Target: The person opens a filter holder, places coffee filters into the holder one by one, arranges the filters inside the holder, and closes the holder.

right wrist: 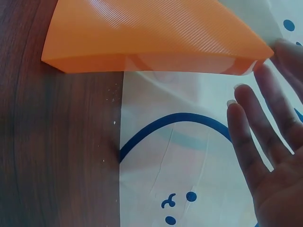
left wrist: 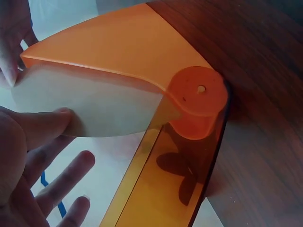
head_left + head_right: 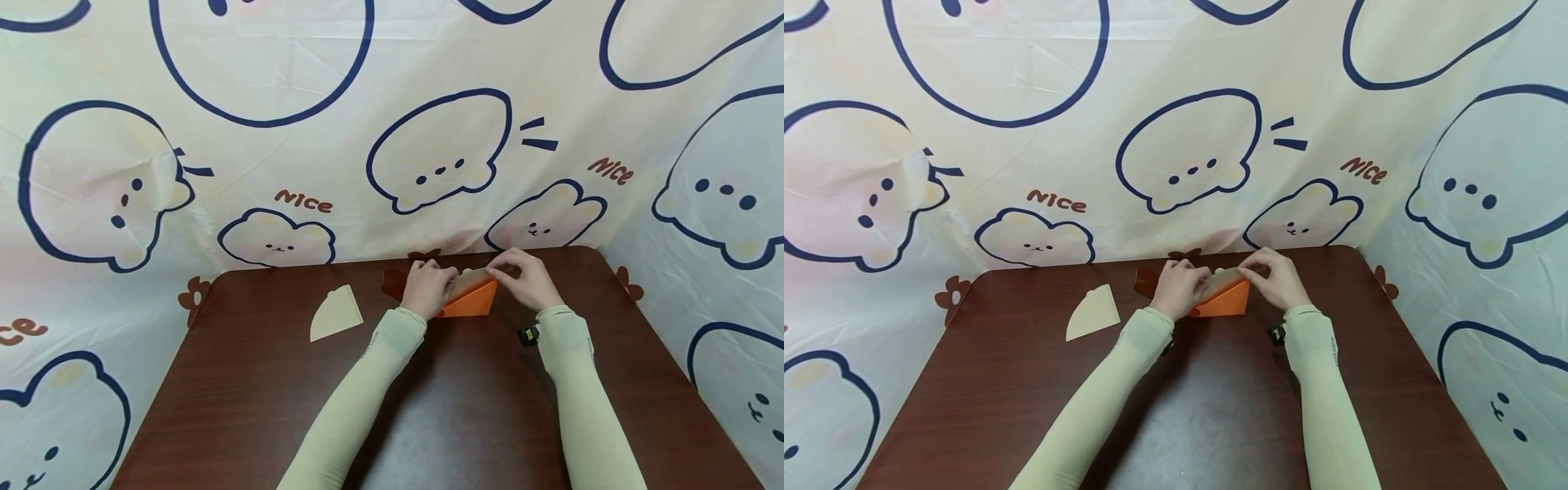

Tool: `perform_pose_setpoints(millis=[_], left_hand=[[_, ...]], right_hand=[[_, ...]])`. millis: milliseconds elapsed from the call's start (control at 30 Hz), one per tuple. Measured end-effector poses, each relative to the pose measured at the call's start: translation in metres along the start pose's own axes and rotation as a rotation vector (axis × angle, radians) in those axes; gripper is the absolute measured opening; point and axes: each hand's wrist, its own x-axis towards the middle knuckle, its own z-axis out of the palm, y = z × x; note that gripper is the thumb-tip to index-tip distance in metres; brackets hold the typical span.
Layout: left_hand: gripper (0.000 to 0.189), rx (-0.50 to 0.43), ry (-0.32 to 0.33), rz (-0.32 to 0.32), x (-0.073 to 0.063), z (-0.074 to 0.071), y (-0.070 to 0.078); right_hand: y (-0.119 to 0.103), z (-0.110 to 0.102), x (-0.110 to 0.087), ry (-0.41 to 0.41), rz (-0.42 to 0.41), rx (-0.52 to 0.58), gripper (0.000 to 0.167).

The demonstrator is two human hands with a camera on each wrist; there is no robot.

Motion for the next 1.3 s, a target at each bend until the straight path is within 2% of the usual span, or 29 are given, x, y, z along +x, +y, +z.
perform_pose_setpoints(millis=[333,533,700,933,1100,1300], left_hand=[[0.012,0.068,-0.040,-0.007,-0.001,0.002,0.002],[0.011,0.074,-0.071,-0.023,0.001,0.006,0.003],[0.011,0.089,-0.105,-0.027,0.002,0.010,0.003],[0.012,0.154,-0.098,-0.028,0.004,0.014,0.003],[0.011,0.184,-0.119,-0.027,0.005,0.013,0.005],[0.011,0.215,-0.109,-0.021,0.005,0.014,0.006]], right_hand=[[-0.001,0.003,-0.001,-0.027,-0.010,-0.033,0.013],[0.002,0.005,-0.002,-0.035,0.000,-0.019,0.015],[0.003,0.002,-0.004,-0.062,0.017,-0.013,0.027],[0.004,0.000,-0.005,-0.114,0.038,-0.004,0.049],[0.006,0.000,-0.005,-0.125,0.046,0.003,0.052],[0.008,0.002,-0.004,-0.125,0.052,0.009,0.051]])
